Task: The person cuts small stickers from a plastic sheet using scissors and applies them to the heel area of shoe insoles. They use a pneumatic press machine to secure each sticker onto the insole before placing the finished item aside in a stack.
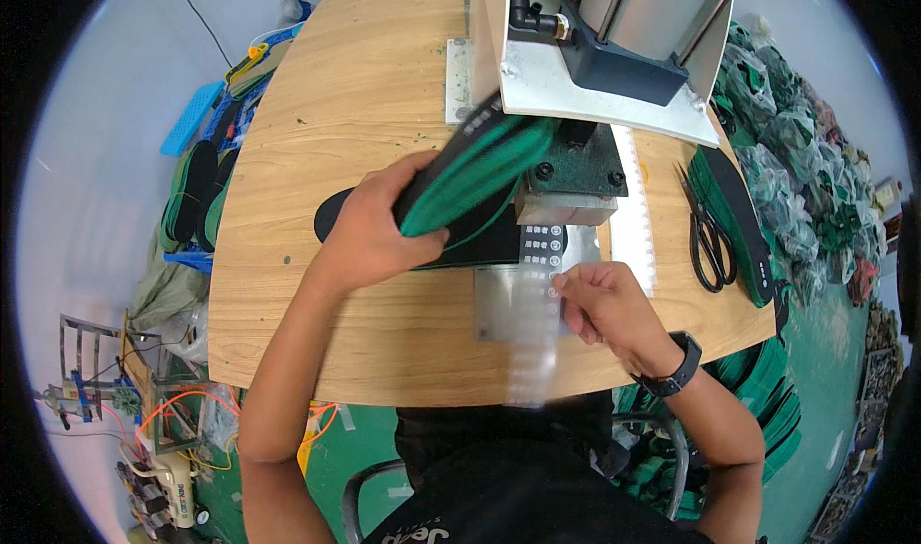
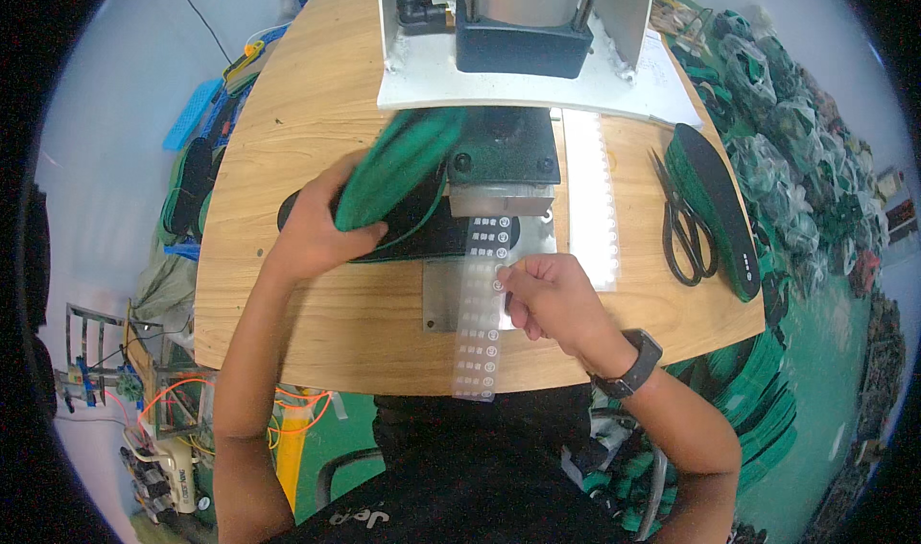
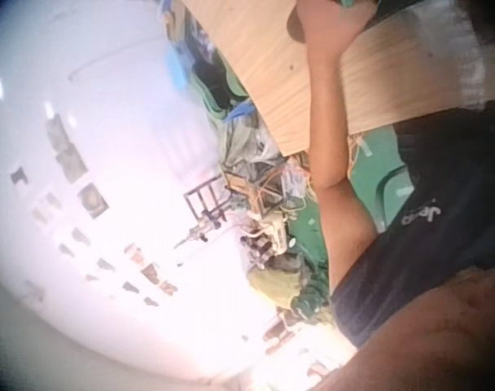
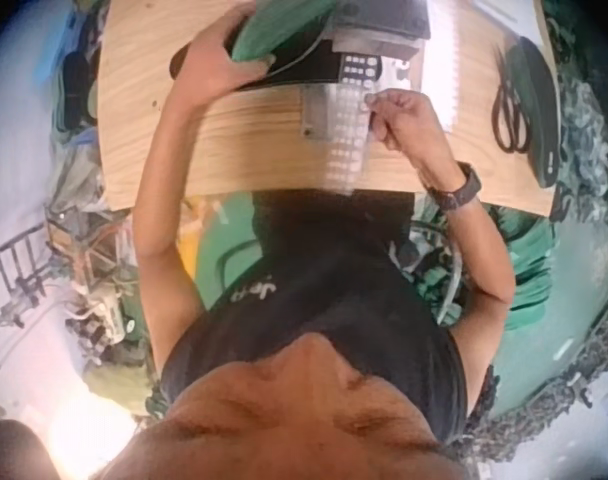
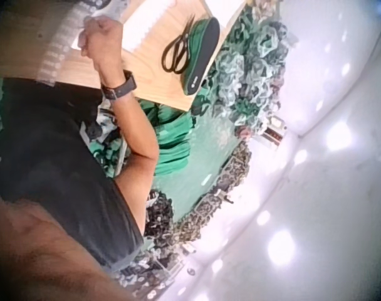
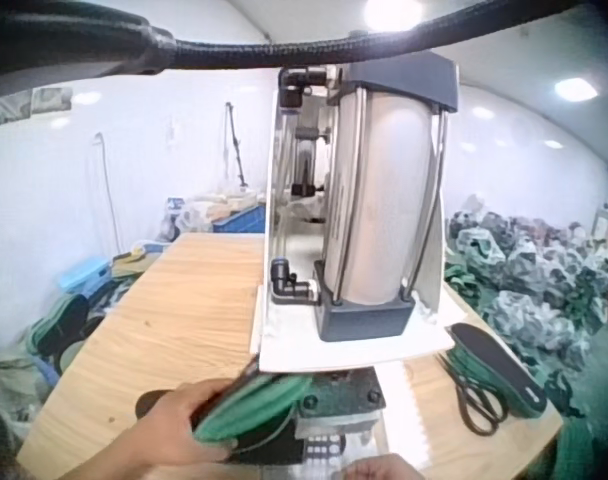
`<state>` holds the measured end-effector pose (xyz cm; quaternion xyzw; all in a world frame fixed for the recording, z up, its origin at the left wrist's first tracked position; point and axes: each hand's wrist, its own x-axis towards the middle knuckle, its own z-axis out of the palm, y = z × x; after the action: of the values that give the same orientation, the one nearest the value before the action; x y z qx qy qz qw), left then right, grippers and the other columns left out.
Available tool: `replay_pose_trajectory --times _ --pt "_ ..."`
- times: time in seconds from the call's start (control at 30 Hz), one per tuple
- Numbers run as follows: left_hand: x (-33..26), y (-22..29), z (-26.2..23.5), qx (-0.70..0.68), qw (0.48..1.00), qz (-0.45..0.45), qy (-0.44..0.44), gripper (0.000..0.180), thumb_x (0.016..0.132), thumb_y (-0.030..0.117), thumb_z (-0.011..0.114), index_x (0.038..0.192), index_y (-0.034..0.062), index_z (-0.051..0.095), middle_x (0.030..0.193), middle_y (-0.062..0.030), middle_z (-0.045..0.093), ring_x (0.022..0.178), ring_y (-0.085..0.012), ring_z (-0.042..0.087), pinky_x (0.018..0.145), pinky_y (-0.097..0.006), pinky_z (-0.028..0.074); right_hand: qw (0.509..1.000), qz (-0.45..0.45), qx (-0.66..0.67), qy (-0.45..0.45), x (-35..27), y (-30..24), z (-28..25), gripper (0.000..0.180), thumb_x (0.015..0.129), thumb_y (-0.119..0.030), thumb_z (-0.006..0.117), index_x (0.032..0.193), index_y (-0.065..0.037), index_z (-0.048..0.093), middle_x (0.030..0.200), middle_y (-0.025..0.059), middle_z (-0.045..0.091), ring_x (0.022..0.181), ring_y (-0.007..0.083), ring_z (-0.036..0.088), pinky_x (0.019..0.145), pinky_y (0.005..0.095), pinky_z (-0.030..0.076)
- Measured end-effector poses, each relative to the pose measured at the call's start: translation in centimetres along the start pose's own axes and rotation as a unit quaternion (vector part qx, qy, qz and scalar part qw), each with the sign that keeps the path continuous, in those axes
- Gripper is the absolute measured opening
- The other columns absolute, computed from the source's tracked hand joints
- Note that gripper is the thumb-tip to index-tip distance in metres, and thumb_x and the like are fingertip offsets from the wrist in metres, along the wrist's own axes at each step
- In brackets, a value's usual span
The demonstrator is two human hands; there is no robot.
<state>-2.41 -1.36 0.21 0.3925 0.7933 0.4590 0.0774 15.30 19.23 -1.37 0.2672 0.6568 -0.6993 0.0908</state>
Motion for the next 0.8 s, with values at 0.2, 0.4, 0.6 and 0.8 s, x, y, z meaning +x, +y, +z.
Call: replay_pose_trajectory --times 0.2,0.4,0.6,0.8 --pt "0.8 0.4 1.2 0.123 0.988 0.082 -0.042 0.09 0.058 0.025 0.082 0.135 0.0032 0.042 0.104 -0.0222 0.061 0.101 -0.0383 0.056 0.092 -0.04 0.041 1.0 -0.003 -0.015 -0.01 0.5 0.3 0.2 0.027 0.092 -0.018 0.058 0.071 -0.002 0.059 0.053 0.0045 0.055 0.038 0.0079 0.044 0.036 0.0222 0.033" --pt "0.7 0.4 1.9 0.245 0.967 0.061 -0.039 0.098 0.059 0.023 0.081 0.142 0.0043 0.032 0.091 -0.0225 0.06 0.09 -0.0385 0.056 0.084 -0.042 0.042 1.0 -0.014 -0.016 -0.019 0.3 0.2 0.3 0.028 0.093 -0.02 0.056 0.071 -0.002 0.059 0.053 0.0048 0.055 0.039 0.0083 0.044 0.037 0.0222 0.034" --pt "0.8 1.1 1.4 0.237 0.969 0.03 -0.065 0.091 0.063 0.02 0.077 0.142 0.0064 0.034 0.094 -0.023 0.061 0.091 -0.0384 0.056 0.085 -0.043 0.043 0.999 -0.005 -0.047 -0.016 1.0 0.0 0.2 0.029 0.093 -0.021 0.057 0.073 -0.001 0.059 0.053 0.0042 0.055 0.039 0.0082 0.044 0.037 0.0223 0.034" --pt "0.3 1.2 0.5 0.137 0.989 0.031 -0.046 0.073 0.064 0.012 0.07 0.133 0.0057 0.047 0.099 -0.0228 0.062 0.095 -0.0388 0.057 0.088 -0.041 0.045 1.0 0.023 -0.013 -0.001 0.8 -0.1 0.3 0.028 0.092 -0.021 0.06 0.073 -0.001 0.06 0.052 0.0045 0.055 0.037 0.0079 0.042 0.035 0.0221 0.032"
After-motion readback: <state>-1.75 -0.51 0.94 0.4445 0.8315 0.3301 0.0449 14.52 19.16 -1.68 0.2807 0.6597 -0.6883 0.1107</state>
